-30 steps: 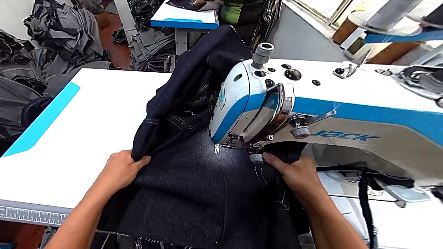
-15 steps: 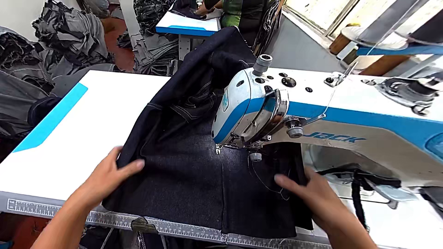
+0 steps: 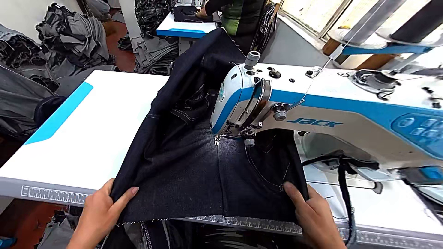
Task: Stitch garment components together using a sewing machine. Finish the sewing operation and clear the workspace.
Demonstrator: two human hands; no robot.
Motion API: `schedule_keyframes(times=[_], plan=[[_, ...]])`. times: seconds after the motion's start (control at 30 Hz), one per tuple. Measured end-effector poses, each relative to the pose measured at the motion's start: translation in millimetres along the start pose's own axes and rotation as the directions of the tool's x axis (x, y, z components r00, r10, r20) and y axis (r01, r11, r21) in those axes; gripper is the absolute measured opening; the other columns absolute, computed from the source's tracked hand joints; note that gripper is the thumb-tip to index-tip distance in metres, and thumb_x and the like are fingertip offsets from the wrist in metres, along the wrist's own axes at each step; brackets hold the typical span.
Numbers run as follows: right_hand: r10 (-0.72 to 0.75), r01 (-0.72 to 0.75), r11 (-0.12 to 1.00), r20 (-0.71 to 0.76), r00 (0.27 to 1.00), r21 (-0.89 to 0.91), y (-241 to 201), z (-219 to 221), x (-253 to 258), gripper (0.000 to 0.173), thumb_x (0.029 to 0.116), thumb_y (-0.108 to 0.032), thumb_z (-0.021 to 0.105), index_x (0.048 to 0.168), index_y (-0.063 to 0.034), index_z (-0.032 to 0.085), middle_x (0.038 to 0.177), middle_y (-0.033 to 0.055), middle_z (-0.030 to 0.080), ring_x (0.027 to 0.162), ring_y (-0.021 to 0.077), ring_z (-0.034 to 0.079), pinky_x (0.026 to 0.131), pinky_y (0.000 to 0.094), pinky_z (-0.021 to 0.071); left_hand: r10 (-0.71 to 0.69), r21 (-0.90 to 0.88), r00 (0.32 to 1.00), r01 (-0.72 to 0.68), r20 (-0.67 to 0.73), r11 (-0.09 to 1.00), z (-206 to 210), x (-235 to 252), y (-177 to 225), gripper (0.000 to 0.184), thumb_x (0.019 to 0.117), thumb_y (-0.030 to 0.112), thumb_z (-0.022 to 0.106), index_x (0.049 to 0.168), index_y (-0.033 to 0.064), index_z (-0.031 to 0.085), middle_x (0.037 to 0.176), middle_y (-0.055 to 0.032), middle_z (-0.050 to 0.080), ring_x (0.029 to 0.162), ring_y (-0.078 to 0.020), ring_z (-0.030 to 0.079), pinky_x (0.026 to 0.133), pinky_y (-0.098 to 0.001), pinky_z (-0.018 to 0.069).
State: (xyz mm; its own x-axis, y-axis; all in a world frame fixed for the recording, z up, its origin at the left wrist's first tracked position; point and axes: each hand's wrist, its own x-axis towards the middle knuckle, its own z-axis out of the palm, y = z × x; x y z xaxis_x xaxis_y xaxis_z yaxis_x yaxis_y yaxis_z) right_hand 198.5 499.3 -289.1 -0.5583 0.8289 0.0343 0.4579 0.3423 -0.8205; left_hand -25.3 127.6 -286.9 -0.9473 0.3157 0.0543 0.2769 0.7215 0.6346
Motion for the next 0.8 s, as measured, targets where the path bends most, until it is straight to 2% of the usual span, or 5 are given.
schedule_keyframes(times=[0.13,0.37,0.47,0.63,0.8], plan=[[-0.22,0.221,0.928,0.036,0.975,-0.3,6.0,-19.7,6.7,0.052,0.0952,-0.045,0.059,0.109,0.0057,0.063,0.078,0.0169,0.065,0.073,0.0325,0.066,0.064,0.0569,0.047,0.065,0.043,0.997,-0.063,-0.053,0.997,2.8,3.1,-0.1,0.046,0.093,0.048,0.063,0.103,0.003,0.068,0.073,-0.0088,0.066,0.068,-0.0257,0.067,0.062,-0.0549,0.0514],[-0.249,0.274,0.877,0.113,0.962,-0.395,3.2,-18.7,-0.3,0.046,0.1006,-0.034,0.056,0.116,0.0092,0.061,0.079,0.0223,0.068,0.072,0.0383,0.069,0.062,0.057,0.0504,0.167,0.14,0.984,-0.157,-0.061,0.978,0.0,13.9,-5.0,0.045,0.0919,0.046,0.062,0.099,0.002,0.069,0.071,-0.009,0.067,0.067,-0.0258,0.069,0.06,-0.0532,0.0522],[-0.291,0.302,0.845,0.094,0.952,-0.442,2.6,-15.5,5.5,0.046,0.1003,-0.036,0.055,0.111,0.0086,0.062,0.073,0.0208,0.066,0.067,0.0383,0.068,0.058,0.0552,0.0494,0.186,0.158,0.981,-0.175,-0.059,0.972,-0.1,24.0,-2.1,0.045,0.0927,0.047,0.061,0.1,0.0031,0.069,0.071,-0.0076,0.067,0.066,-0.0234,0.068,0.059,-0.0507,0.0525],[-0.363,0.339,0.81,0.045,0.931,-0.479,3.6,0.8,42.0,0.051,0.0987,-0.041,0.055,0.108,0.0089,0.06,0.066,0.0187,0.059,0.061,0.0401,0.064,0.053,0.0565,0.0451,0.199,0.167,0.979,-0.19,-0.038,0.968,3.9,57.6,13.7,0.029,0.096,0.027,0.07,0.099,-0.0023,0.066,0.072,-0.0153,0.065,0.068,-0.0334,0.068,0.062,-0.0584,0.0505],[-0.367,0.351,0.797,0.066,0.928,-0.491,-3.6,11.7,79.1,0.045,0.1005,-0.032,0.059,0.107,0.0126,0.058,0.07,0.0264,0.06,0.065,0.0487,0.064,0.058,0.0641,0.0457,0.194,0.194,0.981,-0.188,-0.011,0.963,11.9,98.2,26.0,0.027,0.0968,0.02,0.072,0.097,-0.0055,0.064,0.071,-0.0194,0.063,0.069,-0.0386,0.066,0.063,-0.0616,0.0492]])
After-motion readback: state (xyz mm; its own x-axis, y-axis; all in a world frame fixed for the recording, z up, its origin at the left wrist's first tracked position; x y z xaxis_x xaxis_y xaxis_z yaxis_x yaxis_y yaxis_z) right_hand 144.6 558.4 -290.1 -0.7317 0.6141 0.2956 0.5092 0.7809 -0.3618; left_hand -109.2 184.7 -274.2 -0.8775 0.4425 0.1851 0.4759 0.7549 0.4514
